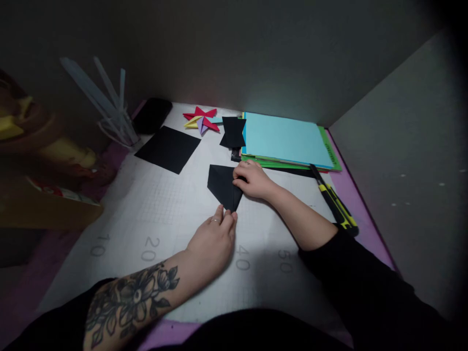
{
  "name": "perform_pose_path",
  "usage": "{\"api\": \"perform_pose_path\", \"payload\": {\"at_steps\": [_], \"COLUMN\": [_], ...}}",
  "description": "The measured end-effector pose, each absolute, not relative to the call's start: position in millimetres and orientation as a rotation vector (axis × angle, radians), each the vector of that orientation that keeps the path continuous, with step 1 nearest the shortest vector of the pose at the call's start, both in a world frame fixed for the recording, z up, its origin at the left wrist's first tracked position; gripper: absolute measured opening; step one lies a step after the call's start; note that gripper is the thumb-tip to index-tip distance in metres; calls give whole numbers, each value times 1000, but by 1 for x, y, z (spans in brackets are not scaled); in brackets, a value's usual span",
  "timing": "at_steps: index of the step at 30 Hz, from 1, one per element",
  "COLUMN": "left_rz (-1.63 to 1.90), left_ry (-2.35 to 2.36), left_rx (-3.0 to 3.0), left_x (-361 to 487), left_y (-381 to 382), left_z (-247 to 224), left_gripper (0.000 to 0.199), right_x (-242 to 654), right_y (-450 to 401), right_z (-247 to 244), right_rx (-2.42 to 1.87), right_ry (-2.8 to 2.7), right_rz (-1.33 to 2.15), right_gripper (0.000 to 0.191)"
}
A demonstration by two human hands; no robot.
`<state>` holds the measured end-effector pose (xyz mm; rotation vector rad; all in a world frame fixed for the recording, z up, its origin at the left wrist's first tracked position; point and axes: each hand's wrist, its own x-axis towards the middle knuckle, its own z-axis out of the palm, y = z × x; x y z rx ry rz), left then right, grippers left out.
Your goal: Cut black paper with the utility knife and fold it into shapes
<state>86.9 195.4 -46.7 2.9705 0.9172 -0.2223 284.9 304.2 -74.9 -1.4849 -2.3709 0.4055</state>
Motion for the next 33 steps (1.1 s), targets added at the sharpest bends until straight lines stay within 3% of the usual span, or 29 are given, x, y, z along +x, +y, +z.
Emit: {"api": "perform_pose_path", "payload": {"at_steps": [33], "left_rz": [-231], "left_ry": [1003], "left_rx": [2942], "left_x": [90], "left_y": [195], "left_z": [-47], "left_gripper": [49], "right_x": [279], "right_y": [300], "right_z": [-76], "right_rx": [-1533], "right_ry": [-2372], "right_rz": [289], "right_gripper": [9]}}
